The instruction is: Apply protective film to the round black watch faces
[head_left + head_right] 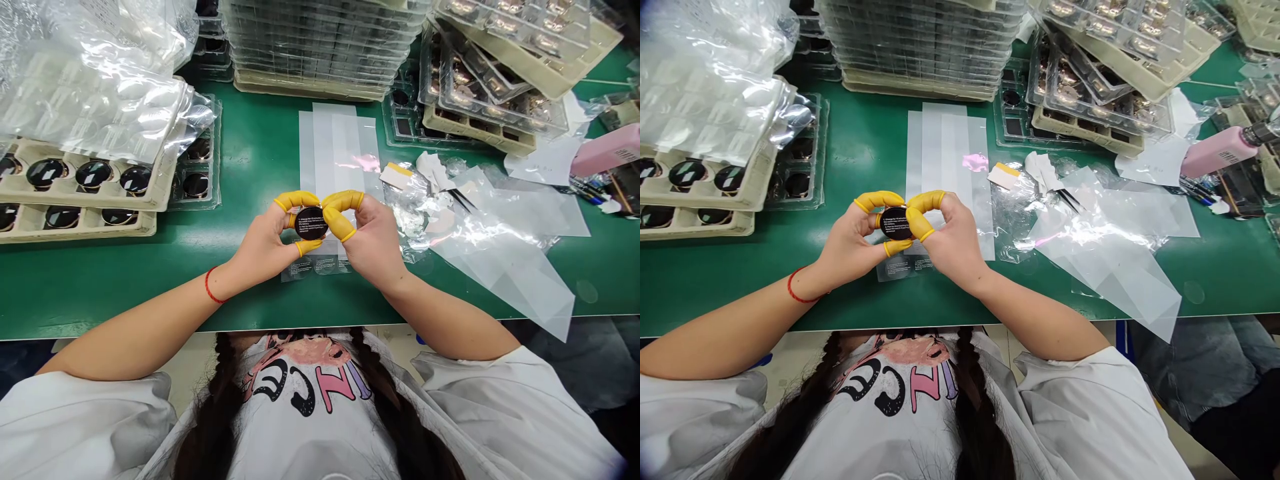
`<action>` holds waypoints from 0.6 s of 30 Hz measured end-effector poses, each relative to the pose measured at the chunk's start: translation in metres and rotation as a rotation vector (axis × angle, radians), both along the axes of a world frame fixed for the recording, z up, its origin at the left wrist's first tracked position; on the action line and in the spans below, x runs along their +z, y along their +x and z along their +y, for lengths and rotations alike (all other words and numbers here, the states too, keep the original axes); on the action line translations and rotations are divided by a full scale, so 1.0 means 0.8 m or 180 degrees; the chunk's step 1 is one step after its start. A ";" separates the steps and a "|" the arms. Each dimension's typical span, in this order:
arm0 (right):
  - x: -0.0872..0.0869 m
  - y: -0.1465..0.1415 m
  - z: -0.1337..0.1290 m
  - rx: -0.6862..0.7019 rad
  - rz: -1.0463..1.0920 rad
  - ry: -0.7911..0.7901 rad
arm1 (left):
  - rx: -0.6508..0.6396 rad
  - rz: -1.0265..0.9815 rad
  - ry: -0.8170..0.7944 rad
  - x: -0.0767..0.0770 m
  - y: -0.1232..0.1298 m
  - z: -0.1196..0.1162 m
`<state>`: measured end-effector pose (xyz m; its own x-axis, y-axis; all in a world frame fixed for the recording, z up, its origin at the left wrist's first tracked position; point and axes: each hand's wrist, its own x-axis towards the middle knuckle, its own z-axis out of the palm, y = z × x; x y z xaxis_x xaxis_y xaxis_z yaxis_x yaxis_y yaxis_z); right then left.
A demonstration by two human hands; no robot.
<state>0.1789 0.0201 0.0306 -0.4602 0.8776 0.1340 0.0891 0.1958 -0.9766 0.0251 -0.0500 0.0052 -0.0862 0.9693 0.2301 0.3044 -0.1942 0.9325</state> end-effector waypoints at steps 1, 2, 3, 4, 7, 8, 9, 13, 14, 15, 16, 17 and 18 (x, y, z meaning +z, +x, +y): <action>0.000 0.000 0.000 -0.0007 -0.0012 0.0019 | 0.0008 -0.0011 -0.0012 0.001 0.000 0.000; 0.000 0.000 0.000 -0.0009 -0.0021 0.0030 | 0.0011 -0.0027 -0.0019 0.001 0.000 0.000; 0.000 0.000 -0.001 -0.0013 -0.0026 0.0037 | 0.0012 -0.0047 -0.0020 0.002 0.001 0.000; 0.000 0.000 -0.001 -0.0016 -0.0028 0.0044 | 0.0010 -0.0066 -0.0023 0.003 0.001 0.000; -0.001 -0.001 -0.001 -0.0016 -0.0021 0.0076 | -0.0007 -0.0112 -0.0009 0.005 0.001 0.000; -0.001 -0.001 -0.001 -0.0013 -0.0018 0.0085 | -0.0007 -0.0125 -0.0009 0.005 0.001 0.000; -0.001 -0.001 -0.002 -0.0007 -0.0018 0.0094 | -0.0008 -0.0136 -0.0017 0.005 0.001 0.000; -0.001 0.000 -0.001 -0.0011 -0.0052 0.0102 | 0.0011 -0.0146 -0.0100 0.005 0.001 -0.001; -0.001 0.000 0.000 -0.0014 -0.0067 0.0109 | 0.0017 -0.0146 -0.0102 0.005 0.001 -0.001; -0.001 0.000 0.001 -0.0014 -0.0082 0.0120 | 0.0020 -0.0144 -0.0100 0.006 0.001 -0.001; -0.001 0.000 0.001 -0.0019 -0.0096 0.0134 | 0.0021 -0.0144 -0.0091 0.006 0.002 -0.001; -0.002 0.000 0.002 -0.0020 -0.0110 0.0146 | 0.0018 -0.0145 -0.0082 0.007 0.002 -0.001; -0.003 0.000 0.002 -0.0020 -0.0119 0.0153 | 0.0016 -0.0145 -0.0082 0.007 0.002 0.000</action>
<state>0.1790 0.0213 0.0284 -0.4602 0.8735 0.1590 0.1266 0.2418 -0.9620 0.0265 -0.0504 0.0108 -0.1010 0.9744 0.2007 0.2624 -0.1685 0.9501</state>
